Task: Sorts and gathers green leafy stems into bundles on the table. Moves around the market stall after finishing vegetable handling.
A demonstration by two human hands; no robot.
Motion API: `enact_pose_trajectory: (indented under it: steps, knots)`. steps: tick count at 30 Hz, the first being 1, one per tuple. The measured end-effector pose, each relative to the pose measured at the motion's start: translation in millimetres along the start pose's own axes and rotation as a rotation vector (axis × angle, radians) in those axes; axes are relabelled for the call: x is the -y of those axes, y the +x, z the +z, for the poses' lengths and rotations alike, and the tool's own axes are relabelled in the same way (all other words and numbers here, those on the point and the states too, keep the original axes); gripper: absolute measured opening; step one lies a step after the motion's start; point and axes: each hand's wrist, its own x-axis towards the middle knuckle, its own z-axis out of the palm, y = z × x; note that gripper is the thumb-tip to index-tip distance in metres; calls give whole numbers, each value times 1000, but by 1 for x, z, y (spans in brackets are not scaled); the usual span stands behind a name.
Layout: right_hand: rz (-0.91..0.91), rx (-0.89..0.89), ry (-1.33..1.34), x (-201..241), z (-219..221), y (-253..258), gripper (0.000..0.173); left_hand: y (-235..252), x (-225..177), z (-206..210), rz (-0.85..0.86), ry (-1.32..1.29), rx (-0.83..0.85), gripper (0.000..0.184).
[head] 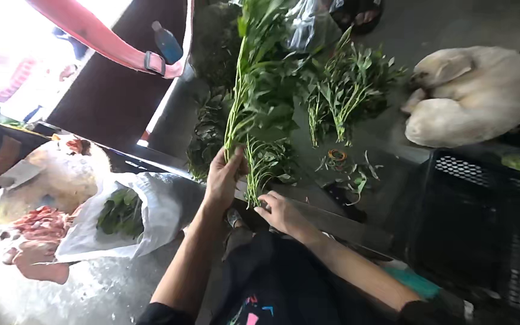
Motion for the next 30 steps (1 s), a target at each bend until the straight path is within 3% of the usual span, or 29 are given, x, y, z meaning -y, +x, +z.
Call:
enact_pose_trajectory:
  steps: [3, 5, 8, 12, 17, 20, 23, 27, 30]
  knots:
    - [125, -69, 10, -10, 34, 23, 39, -7, 30, 1, -169, -14, -133, 27]
    - [165, -71, 125, -9, 21, 18, 35, -12, 42, -6, -263, -16, -209, 25]
    - [211, -122, 509, -16, -13, -1, 32, -16, 61, -21, -341, -27, -283, 29]
    - [166, -180, 1067, -22, -54, -19, 22, -14, 61, -33, -276, -25, -291, 31]
    - [-24, -316, 1283, -7, -98, -39, 16, -1, 29, -31, 9, 56, -150, 35]
    - [-250, -490, 1169, 3, -127, -51, 15, 4, 6, -19, 195, 39, -81, 36]
    - [-373, -621, 997, 12, -149, -63, 15, 9, 5, -7, 266, 0, -76, 42]
    - [-364, -712, 743, 13, -142, -64, 15, 5, 45, 6, 132, 87, -123, 46]
    - [-308, -700, 450, 9, -106, -50, 18, -9, 93, 10, -188, 112, -78, 37]
